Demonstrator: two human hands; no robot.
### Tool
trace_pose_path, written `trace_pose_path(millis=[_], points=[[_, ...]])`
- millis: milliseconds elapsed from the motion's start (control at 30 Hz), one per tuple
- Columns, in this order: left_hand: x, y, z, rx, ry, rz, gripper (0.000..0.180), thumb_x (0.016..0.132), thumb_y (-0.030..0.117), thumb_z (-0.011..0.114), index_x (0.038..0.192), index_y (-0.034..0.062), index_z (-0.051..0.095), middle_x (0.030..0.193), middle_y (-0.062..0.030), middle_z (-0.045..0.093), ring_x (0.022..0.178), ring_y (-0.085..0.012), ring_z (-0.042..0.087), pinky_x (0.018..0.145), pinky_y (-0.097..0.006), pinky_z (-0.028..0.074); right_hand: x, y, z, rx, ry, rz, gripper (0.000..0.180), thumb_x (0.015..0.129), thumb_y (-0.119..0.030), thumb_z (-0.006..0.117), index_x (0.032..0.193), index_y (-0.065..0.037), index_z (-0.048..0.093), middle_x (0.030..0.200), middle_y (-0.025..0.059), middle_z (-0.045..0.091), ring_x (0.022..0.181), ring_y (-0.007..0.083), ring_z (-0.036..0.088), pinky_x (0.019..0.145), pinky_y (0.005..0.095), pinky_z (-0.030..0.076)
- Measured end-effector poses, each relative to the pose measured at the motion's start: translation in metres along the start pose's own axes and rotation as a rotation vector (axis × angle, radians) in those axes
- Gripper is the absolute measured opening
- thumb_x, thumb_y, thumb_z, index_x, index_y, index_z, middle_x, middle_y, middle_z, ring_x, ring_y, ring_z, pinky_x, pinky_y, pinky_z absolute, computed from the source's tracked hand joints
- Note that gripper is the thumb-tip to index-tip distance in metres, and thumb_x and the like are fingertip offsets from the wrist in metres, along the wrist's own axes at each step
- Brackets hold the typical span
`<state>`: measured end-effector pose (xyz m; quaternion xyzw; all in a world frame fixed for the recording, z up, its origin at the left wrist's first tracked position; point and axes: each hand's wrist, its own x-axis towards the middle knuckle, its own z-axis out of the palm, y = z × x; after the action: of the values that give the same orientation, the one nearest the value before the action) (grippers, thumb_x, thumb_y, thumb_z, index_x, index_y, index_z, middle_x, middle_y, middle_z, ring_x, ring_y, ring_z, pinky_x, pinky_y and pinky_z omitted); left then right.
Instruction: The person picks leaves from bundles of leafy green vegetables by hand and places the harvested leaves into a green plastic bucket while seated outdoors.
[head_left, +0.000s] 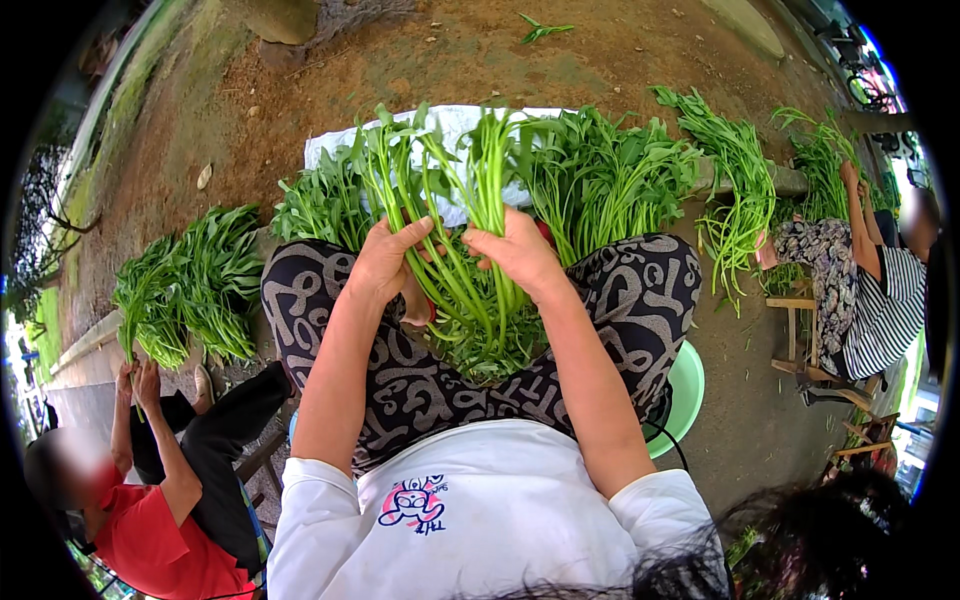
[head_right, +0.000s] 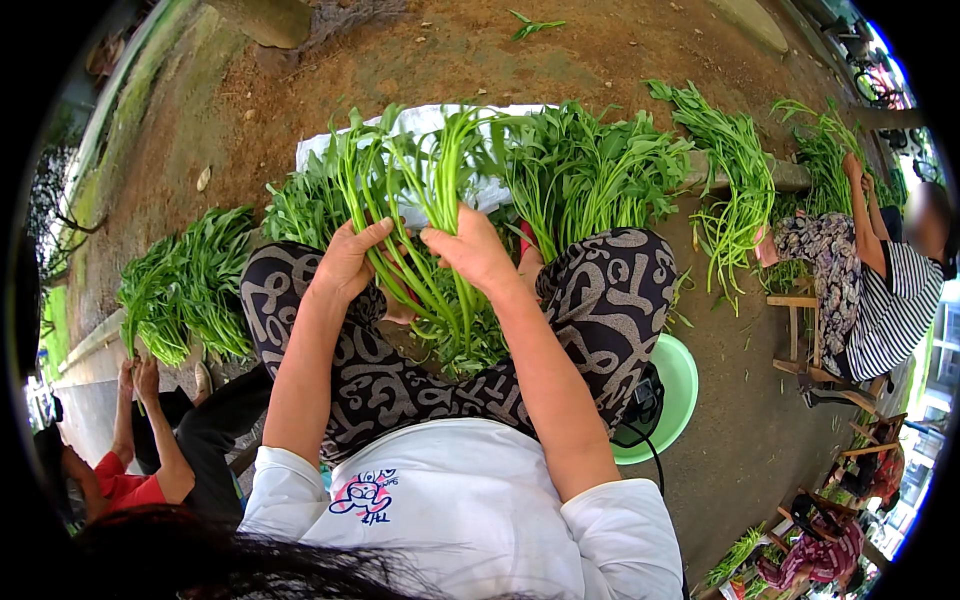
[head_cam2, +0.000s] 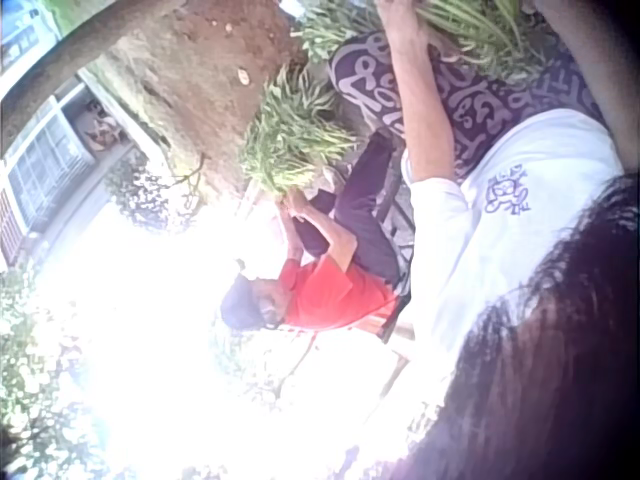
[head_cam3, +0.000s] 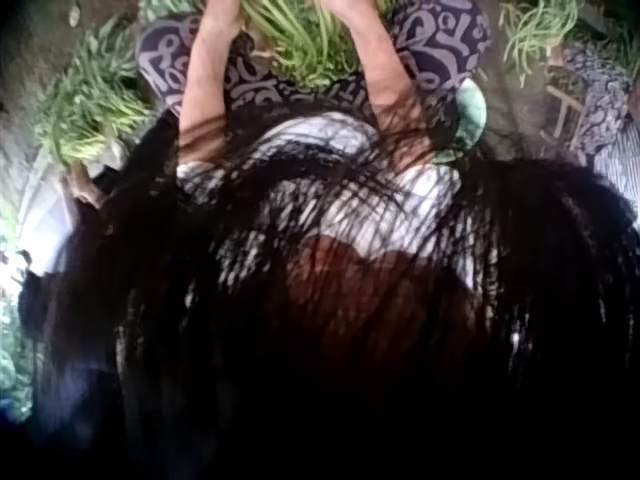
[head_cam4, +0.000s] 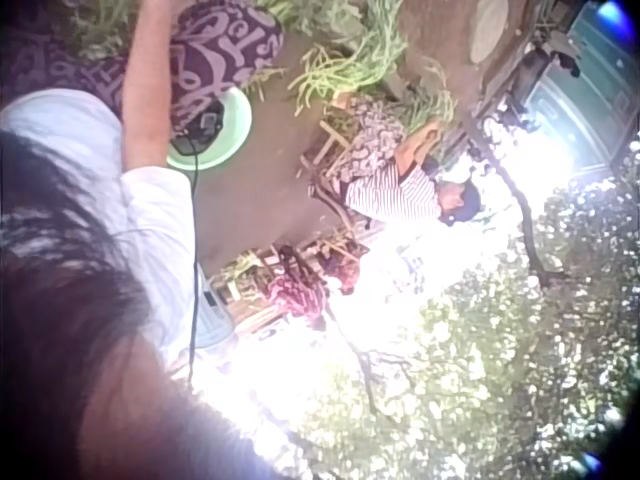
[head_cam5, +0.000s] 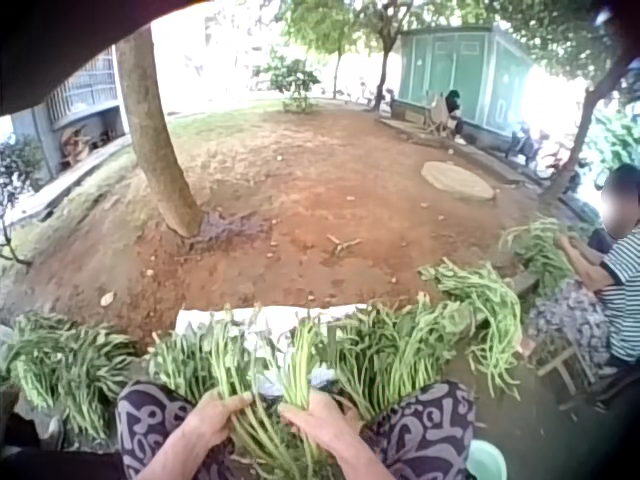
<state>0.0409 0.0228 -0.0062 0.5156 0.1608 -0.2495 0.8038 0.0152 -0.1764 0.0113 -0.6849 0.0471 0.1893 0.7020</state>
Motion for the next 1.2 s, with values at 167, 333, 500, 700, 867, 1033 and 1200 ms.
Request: trace_pose_path(millis=[167, 333, 500, 700, 867, 1033, 1200], points=[[0.003, -0.002, -0.008, 0.014, -0.056, -0.016, 0.023, 0.088, 0.009, 0.064, 0.109, 0.0015, 0.056, 0.094, -0.0100, 0.065, 0.082, -0.0201, 0.064, 0.071, -0.033, 0.054, 0.002, 0.002, 0.015, 0.157, -0.084, -0.113, 0.025, 0.080, -0.002, 0.060, 0.105, 0.001, 0.058, 0.090, 0.0057, 0.063, 0.072, 0.0118, 0.058, 0.062, 0.0264, 0.048], [-0.003, 0.003, -0.001, -0.002, -0.073, -0.038, 0.030, 0.089, 0.010, 0.063, 0.117, 0.0018, 0.055, 0.094, -0.0083, 0.063, 0.085, -0.0193, 0.064, 0.075, -0.034, 0.057, 0.005, 0.006, 0.009, 0.068, -0.050, -0.045, 0.025, 0.079, -0.004, 0.061, 0.103, 0.001, 0.058, 0.082, 0.0042, 0.062, 0.065, 0.0117, 0.057, 0.058, 0.0266, 0.047], [-0.002, 0.000, -0.004, -0.041, -0.011, -0.028, 0.034, 0.087, 0.009, 0.065, 0.119, 0.0028, 0.055, 0.083, -0.0082, 0.063, 0.073, -0.0196, 0.063, 0.063, -0.029, 0.049, 0.005, -0.003, -0.010, -0.005, 0.210, -0.043, 0.023, 0.080, -0.010, 0.063, 0.100, 0.002, 0.058, 0.078, 0.0063, 0.060, 0.062, 0.0127, 0.058, 0.056, 0.0259, 0.049], [0.002, -0.003, -0.009, 0.034, 0.043, -0.019, 0.036, 0.087, 0.009, 0.065, 0.121, 0.0022, 0.053, 0.088, -0.0075, 0.063, 0.077, -0.0188, 0.062, 0.064, -0.033, 0.049, -0.001, -0.017, -0.034, 0.036, 0.486, -0.105, 0.023, 0.085, -0.011, 0.060, 0.105, 0.000, 0.057, 0.084, 0.0082, 0.064, 0.065, 0.0127, 0.061, 0.058, 0.0246, 0.051], [-0.005, 0.005, 0.004, 0.014, -0.029, -0.047, 0.041, 0.089, 0.014, 0.064, 0.126, 0.0038, 0.050, 0.095, -0.0074, 0.062, 0.089, -0.0195, 0.061, 0.078, -0.037, 0.054, 0.000, -0.010, -0.038, 0.018, 0.403, -0.098, 0.024, 0.084, -0.010, 0.061, 0.105, 0.000, 0.057, 0.084, 0.0078, 0.064, 0.064, 0.0116, 0.060, 0.058, 0.0244, 0.050], [-0.009, 0.008, 0.008, 0.008, -0.094, -0.044, 0.035, 0.091, 0.013, 0.059, 0.124, 0.0044, 0.053, 0.107, -0.0063, 0.060, 0.090, -0.0172, 0.061, 0.072, -0.032, 0.050, 0.006, -0.002, -0.017, 0.092, 0.224, -0.037, 0.026, 0.082, -0.012, 0.065, 0.104, -0.001, 0.057, 0.082, 0.0066, 0.063, 0.064, 0.0120, 0.059, 0.057, 0.0252, 0.049], [-0.008, 0.004, 0.008, 0.036, -0.182, -0.067, 0.038, 0.090, 0.011, 0.060, 0.126, 0.0042, 0.052, 0.101, -0.0075, 0.061, 0.084, -0.0185, 0.063, 0.074, -0.035, 0.057, 0.010, 0.012, 0.007, 0.252, 0.000, -0.117, 0.041, 0.078, -0.013, 0.069, 0.114, -0.001, 0.054, 0.090, 0.0047, 0.062, 0.070, 0.0120, 0.058, 0.061, 0.0266, 0.050]])
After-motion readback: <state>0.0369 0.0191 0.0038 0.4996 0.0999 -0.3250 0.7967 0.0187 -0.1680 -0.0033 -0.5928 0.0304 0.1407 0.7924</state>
